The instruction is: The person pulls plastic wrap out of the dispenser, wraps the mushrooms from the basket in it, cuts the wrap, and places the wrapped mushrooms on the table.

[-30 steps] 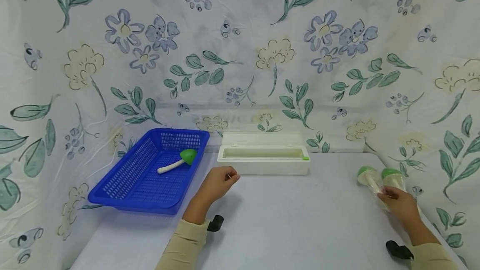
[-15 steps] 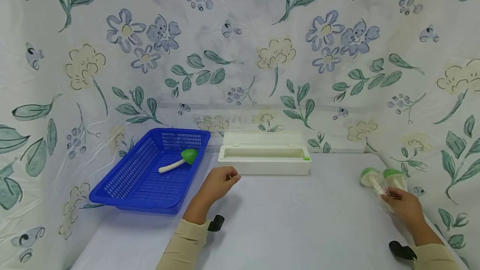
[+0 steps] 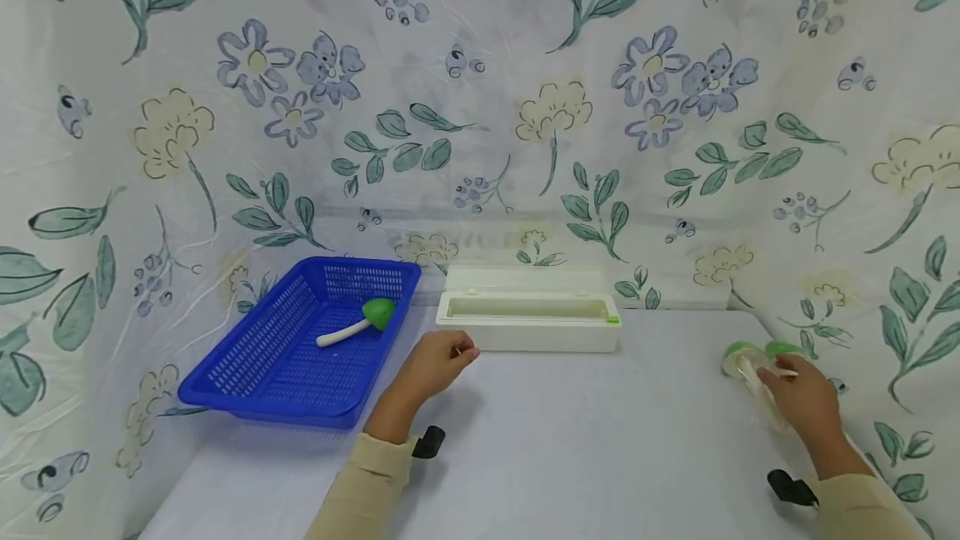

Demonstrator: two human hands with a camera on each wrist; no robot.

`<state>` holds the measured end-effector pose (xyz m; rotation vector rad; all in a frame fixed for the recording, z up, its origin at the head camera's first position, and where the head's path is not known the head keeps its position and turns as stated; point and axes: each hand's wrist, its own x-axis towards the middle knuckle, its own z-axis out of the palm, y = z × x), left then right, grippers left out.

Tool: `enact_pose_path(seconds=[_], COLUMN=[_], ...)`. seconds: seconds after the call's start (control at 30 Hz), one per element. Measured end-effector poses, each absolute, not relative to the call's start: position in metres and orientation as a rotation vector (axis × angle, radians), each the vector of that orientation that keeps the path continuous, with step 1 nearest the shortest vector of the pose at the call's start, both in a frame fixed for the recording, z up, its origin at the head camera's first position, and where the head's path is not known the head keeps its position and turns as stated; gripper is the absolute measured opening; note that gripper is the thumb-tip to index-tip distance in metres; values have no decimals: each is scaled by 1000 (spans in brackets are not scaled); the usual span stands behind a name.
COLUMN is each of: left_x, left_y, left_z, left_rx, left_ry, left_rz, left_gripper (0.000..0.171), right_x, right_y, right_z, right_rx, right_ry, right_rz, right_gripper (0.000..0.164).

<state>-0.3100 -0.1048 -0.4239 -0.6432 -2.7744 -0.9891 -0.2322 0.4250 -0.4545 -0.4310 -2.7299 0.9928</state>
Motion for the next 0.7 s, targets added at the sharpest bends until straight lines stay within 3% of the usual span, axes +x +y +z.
enact_pose_path(seconds=[0.17, 0.47, 0.7], left_x=[-325, -357, -376], left_y=[-103, -103, -113], left_z=[-417, -398, -400], left_rx=[-695, -800, -728], left_ry=[-2815, -2909, -3033], left_rz=[-846, -518, -550], left_gripper=[10, 6, 33], right_x=[-260, -305, -330], right_y=[382, 314, 278], right_z=[-438, -429, -436], right_rx=[-293, 2, 251], right_ry=[-2635, -2757, -2823], right_rz=[897, 852, 770], right_gripper=[43, 34, 29])
